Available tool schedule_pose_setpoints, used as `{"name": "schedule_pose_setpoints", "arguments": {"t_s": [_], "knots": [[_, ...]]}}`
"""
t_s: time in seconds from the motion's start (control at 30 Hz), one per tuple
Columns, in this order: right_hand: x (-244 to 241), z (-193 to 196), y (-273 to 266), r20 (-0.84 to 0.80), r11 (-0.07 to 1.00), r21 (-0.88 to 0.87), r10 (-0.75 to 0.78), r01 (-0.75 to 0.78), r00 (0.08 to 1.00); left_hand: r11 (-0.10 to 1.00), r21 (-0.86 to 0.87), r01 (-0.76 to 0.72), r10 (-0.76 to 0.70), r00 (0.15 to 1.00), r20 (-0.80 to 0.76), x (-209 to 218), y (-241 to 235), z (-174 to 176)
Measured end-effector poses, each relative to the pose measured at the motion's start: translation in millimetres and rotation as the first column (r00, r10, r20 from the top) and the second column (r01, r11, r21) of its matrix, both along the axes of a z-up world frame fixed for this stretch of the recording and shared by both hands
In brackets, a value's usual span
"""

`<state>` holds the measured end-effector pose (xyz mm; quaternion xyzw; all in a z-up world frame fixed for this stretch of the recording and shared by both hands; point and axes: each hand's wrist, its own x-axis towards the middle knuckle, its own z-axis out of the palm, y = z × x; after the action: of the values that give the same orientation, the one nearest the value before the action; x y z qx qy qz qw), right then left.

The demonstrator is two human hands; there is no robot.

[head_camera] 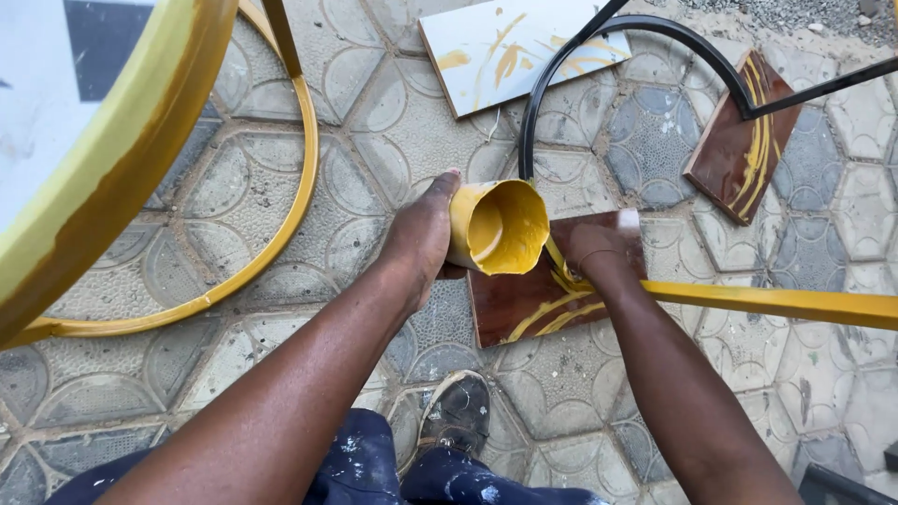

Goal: The person sits on a tiled floor and uses a yellow paint can and a cloth to apply yellow paint to the metal legs and edges of round tables. The person repeatedly dips the cloth into the can and wipes the paint onto the furniture.

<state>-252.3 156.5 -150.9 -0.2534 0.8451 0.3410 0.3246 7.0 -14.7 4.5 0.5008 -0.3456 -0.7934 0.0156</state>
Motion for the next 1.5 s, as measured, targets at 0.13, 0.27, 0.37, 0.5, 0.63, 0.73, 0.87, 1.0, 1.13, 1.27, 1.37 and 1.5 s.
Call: {"name": "schedule_pose_setpoints", "arguments": {"t_s": [0.13, 0.27, 0.37, 0.5, 0.63, 0.73, 0.87, 1.0, 1.13, 1.27, 1.37, 1.5], "knots": [[-33.6, -39.5, 16.6, -0.061, 0.999, 0.015, 0.037, -0.037, 0.997, 1.0, 0.017, -0.017, 0.018, 0.999, -0.04, 1.4, 4.0, 12.0], [12.1, 37.2, -25.3, -0.019, 0.981, 0.117, -0.156, 0.158, 0.988, 1.0, 0.027, 0.008, -0.007, 1.0, -0.028, 5.0, 7.5, 0.7], [-2.3, 21.2, -24.3, 0.073, 0.967, 0.213, -0.161, 0.142, 0.984, 1.0, 0.015, 0.008, -0.008, 1.0, -0.016, 8.9, 6.9, -0.4], [-90.1, -98.7, 6.8, 0.166, 0.992, -0.119, 0.05, -0.03, 0.985, 0.999, 0.031, -0.016, 0.016, 1.0, -0.009, 5.9, 3.7, -2.9], [-34.9, -28.1, -0.6, 0.194, 0.997, -0.032, -0.057, 0.065, 0.979, 0.999, 0.039, -0.034, 0.034, 0.999, -0.019, -0.2, 2.7, 0.0], [-78.2, -92.7, 26.0, 0.101, 0.99, 0.101, -0.104, 0.094, 0.989, 0.998, 0.058, -0.036, 0.039, 0.998, -0.045, -2.4, 3.8, 4.0], [-103.7, -135.3, 39.8, 0.014, 0.984, 0.158, -0.091, 0.088, 0.996, 0.998, 0.053, -0.04, 0.041, 0.999, -0.03, -0.1, 7.2, -0.2], [-1.9, 12.4, -14.5, 0.147, 0.999, 0.042, -0.02, 0.014, 0.989, 1.0, 0.023, -0.014, 0.014, 1.0, 0.005, 0.5, 2.6, -4.5], [-91.3, -90.6, 17.0, 0.196, 0.951, 0.0, 0.304, -0.31, 0.932, 0.999, 0.028, -0.03, 0.03, 1.0, 0.001, -5.5, 5.8, -9.6], [-55.8, -35.1, 4.4, 0.256, 0.956, 0.075, 0.258, -0.285, 0.932, 0.999, 0.042, -0.021, 0.022, 1.0, -0.015, -10.9, 7.7, -13.2], [-102.1, -96.0, 15.1, 0.237, 0.88, 0.066, 0.444, -0.47, 0.864, 0.997, 0.063, -0.05, 0.051, 0.999, -0.018, -13.0, 7.1, -12.2], [-92.7, -112.4, 4.0, -0.098, 0.966, -0.24, 0.078, -0.1, 0.992, 0.995, 0.055, -0.082, 0.083, 0.996, -0.021, -8.5, -0.8, -15.5]]}}
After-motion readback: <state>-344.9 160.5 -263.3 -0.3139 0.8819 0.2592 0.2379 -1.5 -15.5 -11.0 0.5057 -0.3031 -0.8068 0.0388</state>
